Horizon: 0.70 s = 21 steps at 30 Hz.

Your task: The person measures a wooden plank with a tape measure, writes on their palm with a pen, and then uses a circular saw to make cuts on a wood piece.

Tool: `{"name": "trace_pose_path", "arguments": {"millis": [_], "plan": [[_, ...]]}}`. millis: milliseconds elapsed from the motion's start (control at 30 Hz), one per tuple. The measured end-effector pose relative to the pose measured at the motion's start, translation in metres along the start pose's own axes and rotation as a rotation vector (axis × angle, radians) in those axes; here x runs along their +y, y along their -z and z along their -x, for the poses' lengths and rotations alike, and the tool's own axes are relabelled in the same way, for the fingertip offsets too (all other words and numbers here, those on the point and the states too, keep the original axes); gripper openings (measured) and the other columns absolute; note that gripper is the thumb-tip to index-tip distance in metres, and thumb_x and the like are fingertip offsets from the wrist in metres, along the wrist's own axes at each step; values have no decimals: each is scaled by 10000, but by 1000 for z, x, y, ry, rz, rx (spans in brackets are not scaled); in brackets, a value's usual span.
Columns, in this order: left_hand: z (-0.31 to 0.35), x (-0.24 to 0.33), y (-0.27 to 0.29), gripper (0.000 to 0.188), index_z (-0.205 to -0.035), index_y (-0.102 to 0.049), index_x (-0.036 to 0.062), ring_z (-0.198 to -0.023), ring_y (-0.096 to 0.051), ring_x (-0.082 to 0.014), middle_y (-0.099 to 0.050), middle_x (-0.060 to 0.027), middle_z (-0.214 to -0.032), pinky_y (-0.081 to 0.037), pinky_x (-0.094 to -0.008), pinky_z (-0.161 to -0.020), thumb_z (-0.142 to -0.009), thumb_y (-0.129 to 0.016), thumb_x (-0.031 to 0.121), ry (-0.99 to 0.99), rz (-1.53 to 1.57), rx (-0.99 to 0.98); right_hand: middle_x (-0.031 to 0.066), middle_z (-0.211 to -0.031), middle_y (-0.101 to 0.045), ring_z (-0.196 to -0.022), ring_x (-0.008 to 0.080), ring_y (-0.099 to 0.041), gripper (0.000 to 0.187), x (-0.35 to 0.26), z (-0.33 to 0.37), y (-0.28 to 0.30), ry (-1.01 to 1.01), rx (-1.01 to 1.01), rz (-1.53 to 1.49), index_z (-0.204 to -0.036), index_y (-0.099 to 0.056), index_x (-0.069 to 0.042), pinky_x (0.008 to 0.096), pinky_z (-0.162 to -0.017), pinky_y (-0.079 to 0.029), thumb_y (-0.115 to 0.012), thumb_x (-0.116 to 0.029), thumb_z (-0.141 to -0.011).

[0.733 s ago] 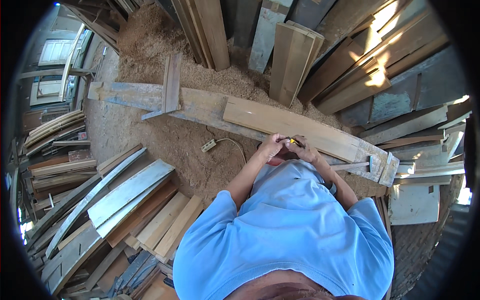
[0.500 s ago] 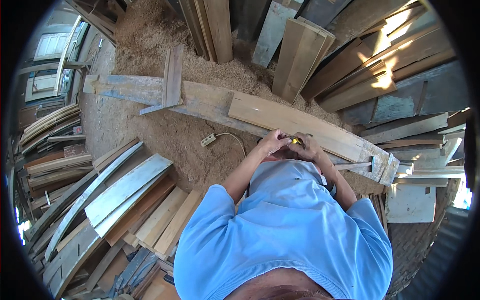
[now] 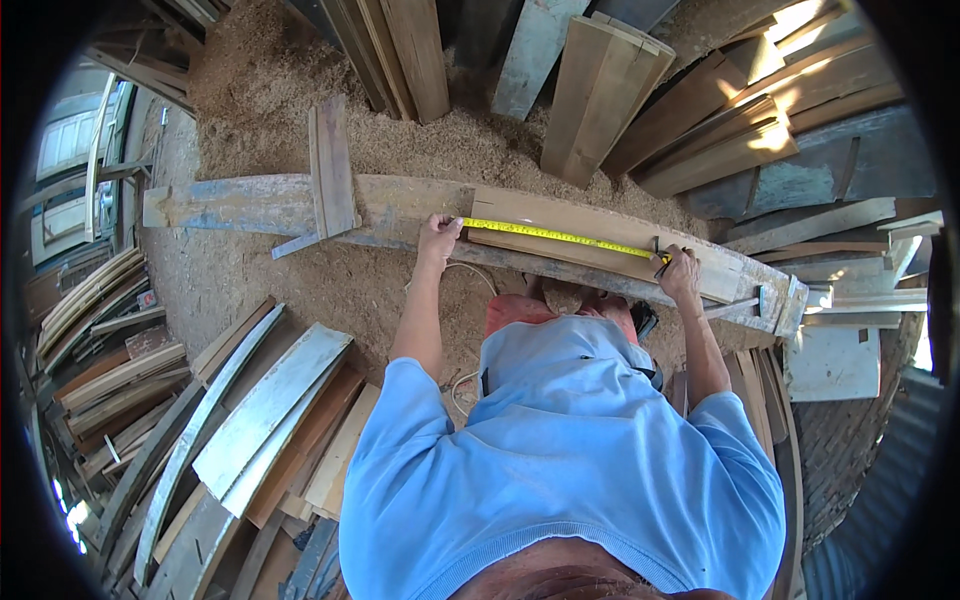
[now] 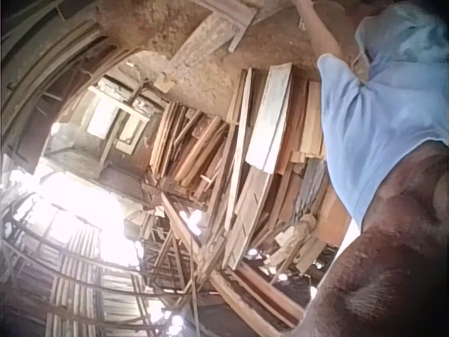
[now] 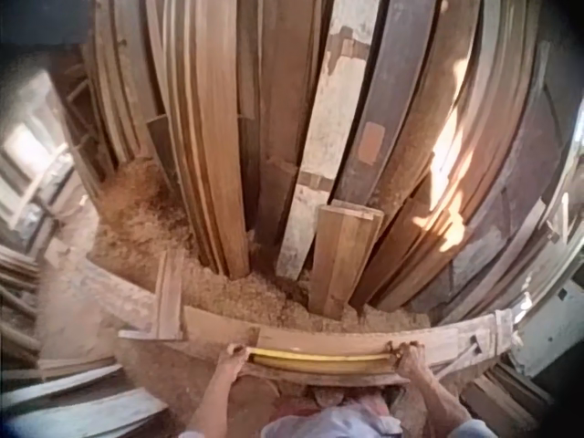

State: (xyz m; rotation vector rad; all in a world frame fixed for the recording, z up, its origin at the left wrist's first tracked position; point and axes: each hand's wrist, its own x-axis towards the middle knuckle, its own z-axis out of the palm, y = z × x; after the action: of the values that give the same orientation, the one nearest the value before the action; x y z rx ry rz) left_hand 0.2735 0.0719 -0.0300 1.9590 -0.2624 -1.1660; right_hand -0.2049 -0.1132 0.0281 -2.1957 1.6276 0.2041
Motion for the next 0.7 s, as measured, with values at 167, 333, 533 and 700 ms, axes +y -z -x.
{"name": "trace_pose_path", "arguments": {"millis": [167, 333, 533, 700], "plan": [[-12, 0, -14, 409, -1183, -616, 56, -904, -629, -251, -670, -113, -1007, -510, -399, -814, -869, -768, 269, -218, -603, 127, 184, -925, -708, -984, 369, -622, 362, -19, 6, -12, -33, 42, 30, -966, -711, -51, 480, -874, -454, -711, -392, -844], [14, 33, -16, 424, -1220, -650, 188, -1190, -523, -352, -629, -104, -1221, -386, -517, -1020, -825, -764, 288, -680, -890, 157, 235, -983, -683, -1026, 388, -608, 421, -36, 9, -15, -116, -41, 33, -1041, -702, -48, 470, -917, -453, -687, -428, -860], [19, 43, -19, 247, -1076, -680, 244, -1187, -478, -321, -630, -30, -1127, -313, -548, -1053, -836, -738, 258, -644, -979, -10, 243, -1010, -673, -1026, 391, -609, 447, -47, 9, -13, -113, -71, 46, -1057, -698, -38, 474, -913, -459, -679, -440, -862], [8, 40, -19, 138, -962, -679, 212, -1153, -490, -314, -627, -21, -1050, -320, -569, -1026, -838, -729, 248, -643, -929, -36, 233, -995, -684, -1023, 380, -615, 435, -53, 9, -7, -141, -65, 64, -1066, -701, -42, 474, -902, -462, -676, -425, -861]]}}
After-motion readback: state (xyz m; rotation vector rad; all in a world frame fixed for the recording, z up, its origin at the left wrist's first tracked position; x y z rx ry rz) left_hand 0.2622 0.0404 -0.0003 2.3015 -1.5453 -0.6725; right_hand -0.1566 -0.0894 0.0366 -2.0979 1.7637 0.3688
